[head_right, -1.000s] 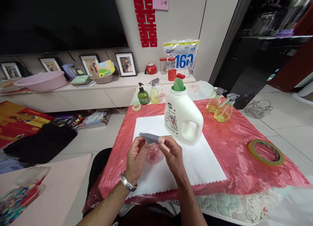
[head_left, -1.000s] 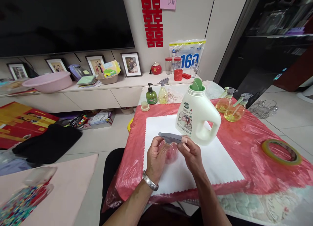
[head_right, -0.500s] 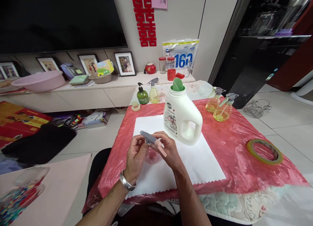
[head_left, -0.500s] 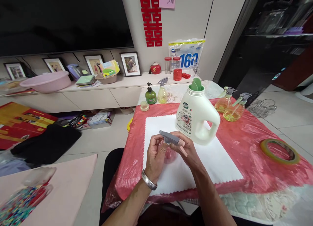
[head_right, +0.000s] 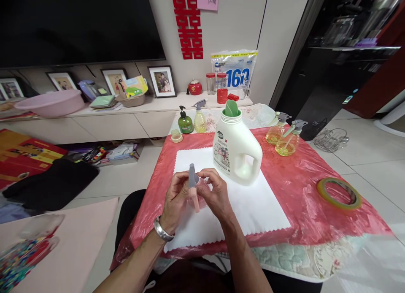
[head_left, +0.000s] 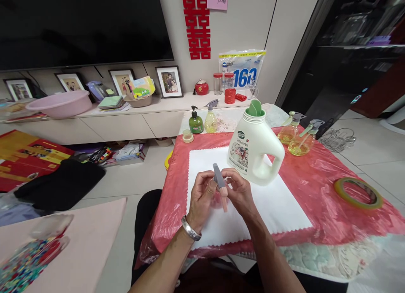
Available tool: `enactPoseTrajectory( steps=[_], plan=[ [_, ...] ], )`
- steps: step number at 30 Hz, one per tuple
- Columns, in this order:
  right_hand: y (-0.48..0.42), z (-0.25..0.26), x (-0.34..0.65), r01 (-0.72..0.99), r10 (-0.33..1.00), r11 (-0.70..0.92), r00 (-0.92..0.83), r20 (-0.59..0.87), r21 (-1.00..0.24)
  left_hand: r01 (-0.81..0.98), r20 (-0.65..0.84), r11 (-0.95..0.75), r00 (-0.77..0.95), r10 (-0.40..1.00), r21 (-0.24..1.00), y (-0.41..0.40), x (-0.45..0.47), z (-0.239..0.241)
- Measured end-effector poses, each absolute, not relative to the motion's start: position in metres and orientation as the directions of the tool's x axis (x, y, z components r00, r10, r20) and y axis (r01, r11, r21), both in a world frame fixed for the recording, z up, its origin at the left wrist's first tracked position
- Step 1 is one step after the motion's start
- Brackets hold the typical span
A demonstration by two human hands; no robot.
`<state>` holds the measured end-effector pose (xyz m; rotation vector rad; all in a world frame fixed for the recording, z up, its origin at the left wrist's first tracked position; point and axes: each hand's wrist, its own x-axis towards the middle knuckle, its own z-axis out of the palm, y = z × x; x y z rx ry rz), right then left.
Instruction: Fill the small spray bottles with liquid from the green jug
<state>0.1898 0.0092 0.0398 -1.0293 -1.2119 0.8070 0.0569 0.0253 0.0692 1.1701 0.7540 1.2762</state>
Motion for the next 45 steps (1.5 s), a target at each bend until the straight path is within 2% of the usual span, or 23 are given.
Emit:
enactPoseTrajectory(
  steps=[4, 11, 19, 27, 33, 37, 45],
  plan=[
    [0.006, 0.044, 0.189, 0.048, 0.928, 0.312, 0.199, 0.315, -0.949, -0.323, 0.157, -0.071, 0.251, 0.955, 0.944, 0.028, 0.053, 0.069],
    [-0.004, 0.066, 0.196, 0.075, 0.961, 0.271, 0.043, 0.274, -0.960, -0.253, 0.205, -0.155, 0.185, 0.961, 0.955, 0.029, 0.056, 0.067],
    [0.000, 0.059, 0.191, 0.115, 0.929, 0.324, 0.151, 0.339, -0.939, -0.338, 0.157, -0.082, 0.201, 0.967, 0.937, 0.029, 0.054, 0.070],
    [-0.001, 0.052, 0.184, 0.114, 0.907, 0.343, 0.219, 0.361, -0.932, -0.251, 0.133, -0.061, 0.280, 0.951, 0.966, 0.034, 0.045, 0.069],
    [-0.002, 0.057, 0.188, 0.096, 0.933, 0.325, 0.128, 0.336, -0.941, -0.189, 0.197, -0.153, 0.239, 0.951, 0.970, 0.032, 0.048, 0.071],
    [-0.003, 0.063, 0.191, 0.099, 0.949, 0.302, 0.064, 0.309, -0.948, -0.199, 0.201, -0.155, 0.234, 0.951, 0.968, 0.032, 0.050, 0.063],
    [0.001, 0.056, 0.188, 0.092, 0.927, 0.328, 0.159, 0.339, -0.940, -0.294, 0.149, -0.087, 0.195, 0.969, 0.952, 0.028, 0.053, 0.059]
  ],
)
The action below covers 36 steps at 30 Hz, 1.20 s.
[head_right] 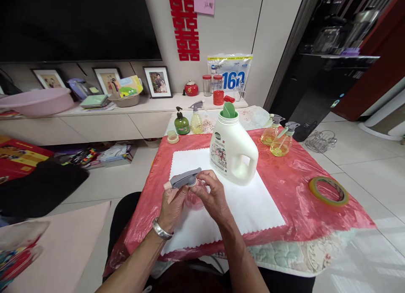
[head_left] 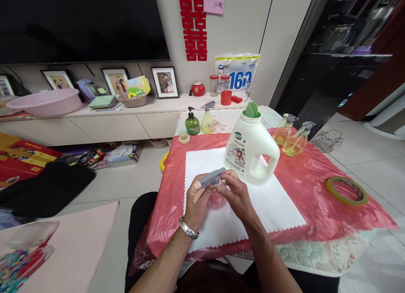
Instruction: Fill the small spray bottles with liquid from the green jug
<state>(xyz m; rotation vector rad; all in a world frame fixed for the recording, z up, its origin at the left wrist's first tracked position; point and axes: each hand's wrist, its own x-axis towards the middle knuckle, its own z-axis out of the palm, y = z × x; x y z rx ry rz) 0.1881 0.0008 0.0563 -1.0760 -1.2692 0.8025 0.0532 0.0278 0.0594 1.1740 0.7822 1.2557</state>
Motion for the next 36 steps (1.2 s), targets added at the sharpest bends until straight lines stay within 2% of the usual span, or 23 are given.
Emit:
enactPoseTrajectory(
  steps=[6, 12, 20, 23, 36],
  plan=[
    [0.000, 0.053, 0.180, 0.100, 0.910, 0.333, 0.228, 0.347, -0.938, -0.274, 0.130, -0.090, 0.134, 0.982, 0.957, 0.028, 0.055, 0.062],
    [-0.001, 0.054, 0.179, 0.097, 0.917, 0.318, 0.220, 0.332, -0.943, -0.289, 0.128, -0.093, 0.105, 0.986, 0.953, 0.027, 0.053, 0.062],
    [-0.003, 0.069, 0.193, 0.116, 0.958, 0.281, 0.028, 0.286, -0.953, -0.262, 0.142, -0.098, 0.157, 0.977, 0.960, 0.029, 0.055, 0.061],
    [-0.002, 0.072, 0.194, 0.130, 0.959, 0.278, 0.013, 0.282, -0.952, -0.256, 0.160, -0.115, 0.161, 0.974, 0.960, 0.029, 0.054, 0.058],
    [0.002, 0.059, 0.182, 0.071, 0.929, 0.308, 0.195, 0.316, -0.949, -0.242, 0.144, -0.132, 0.035, 0.989, 0.961, 0.027, 0.058, 0.055]
  ],
)
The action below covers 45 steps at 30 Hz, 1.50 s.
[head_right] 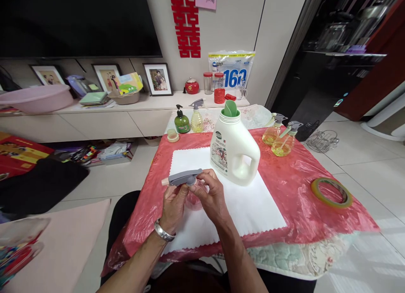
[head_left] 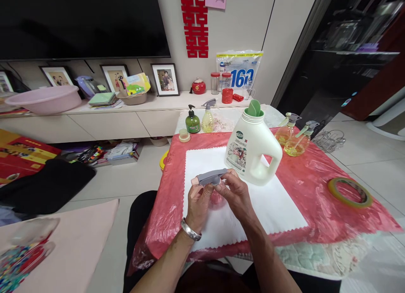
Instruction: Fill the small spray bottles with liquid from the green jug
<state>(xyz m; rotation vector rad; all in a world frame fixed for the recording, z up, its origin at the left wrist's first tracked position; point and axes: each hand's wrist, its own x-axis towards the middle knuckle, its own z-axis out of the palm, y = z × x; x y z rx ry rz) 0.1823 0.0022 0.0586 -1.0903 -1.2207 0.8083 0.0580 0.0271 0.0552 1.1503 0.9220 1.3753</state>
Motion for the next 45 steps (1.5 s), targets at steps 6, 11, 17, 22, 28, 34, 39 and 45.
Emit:
enactPoseTrajectory(
  steps=[6, 11, 17, 22, 28, 34, 39, 45],
  plan=[
    [0.002, 0.067, 0.191, 0.117, 0.952, 0.285, 0.082, 0.295, -0.951, -0.235, 0.137, -0.120, 0.059, 0.989, 0.965, 0.029, 0.057, 0.053],
    [0.004, 0.075, 0.196, 0.151, 0.954, 0.290, 0.026, 0.297, -0.945, -0.218, 0.146, -0.126, 0.078, 0.986, 0.968, 0.030, 0.056, 0.052],
    [0.002, 0.072, 0.183, 0.181, 0.934, 0.300, 0.147, 0.327, -0.937, -0.238, 0.149, -0.139, 0.024, 0.989, 0.961, 0.029, 0.057, 0.048],
    [-0.002, 0.066, 0.171, 0.221, 0.902, 0.283, 0.269, 0.338, -0.933, -0.216, 0.157, -0.151, 0.012, 0.987, 0.965, 0.029, 0.057, 0.048],
    [-0.003, 0.065, 0.165, 0.254, 0.884, 0.252, 0.333, 0.329, -0.934, -0.156, 0.190, -0.186, 0.011, 0.982, 0.970, 0.030, 0.053, 0.045],
    [-0.003, 0.078, 0.180, 0.261, 0.943, 0.276, 0.115, 0.313, -0.925, -0.141, 0.208, -0.204, 0.013, 0.978, 0.969, 0.029, 0.054, 0.045],
    [-0.004, 0.079, 0.179, 0.259, 0.935, 0.279, 0.146, 0.323, -0.925, -0.115, 0.184, -0.183, -0.009, 0.983, 0.976, 0.029, 0.055, 0.046],
    [-0.005, 0.067, 0.159, 0.266, 0.862, 0.246, 0.380, 0.336, -0.932, -0.127, 0.182, -0.182, -0.008, 0.983, 0.975, 0.030, 0.053, 0.049]
  ],
)
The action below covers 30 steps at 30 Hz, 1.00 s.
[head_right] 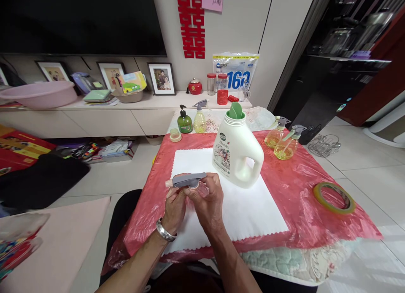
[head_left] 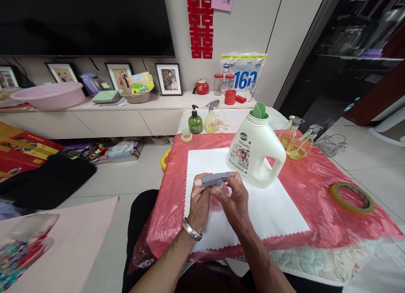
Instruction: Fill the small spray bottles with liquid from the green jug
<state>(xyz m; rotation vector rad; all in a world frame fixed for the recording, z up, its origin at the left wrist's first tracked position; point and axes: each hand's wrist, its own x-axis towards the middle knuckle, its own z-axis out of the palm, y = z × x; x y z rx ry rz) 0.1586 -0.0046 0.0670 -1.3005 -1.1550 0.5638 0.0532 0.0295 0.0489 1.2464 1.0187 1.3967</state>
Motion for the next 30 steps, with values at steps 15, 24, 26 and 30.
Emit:
enactPoseTrajectory(
  steps=[15, 24, 26, 30],
  plan=[
    [-0.007, 0.077, 0.177, 0.198, 0.941, 0.282, 0.135, 0.311, -0.939, -0.129, 0.170, -0.168, 0.001, 0.985, 0.977, 0.029, 0.055, 0.047],
    [-0.003, 0.063, 0.157, 0.167, 0.867, 0.249, 0.401, 0.296, -0.954, -0.214, 0.150, -0.136, 0.048, 0.988, 0.967, 0.031, 0.055, 0.043],
    [-0.003, 0.062, 0.154, 0.165, 0.852, 0.230, 0.442, 0.281, -0.959, -0.221, 0.146, -0.132, 0.048, 0.988, 0.966, 0.031, 0.055, 0.043],
    [-0.003, 0.062, 0.150, 0.166, 0.838, 0.198, 0.483, 0.255, -0.966, -0.230, 0.141, -0.130, 0.035, 0.989, 0.965, 0.030, 0.056, 0.045]
  ],
)
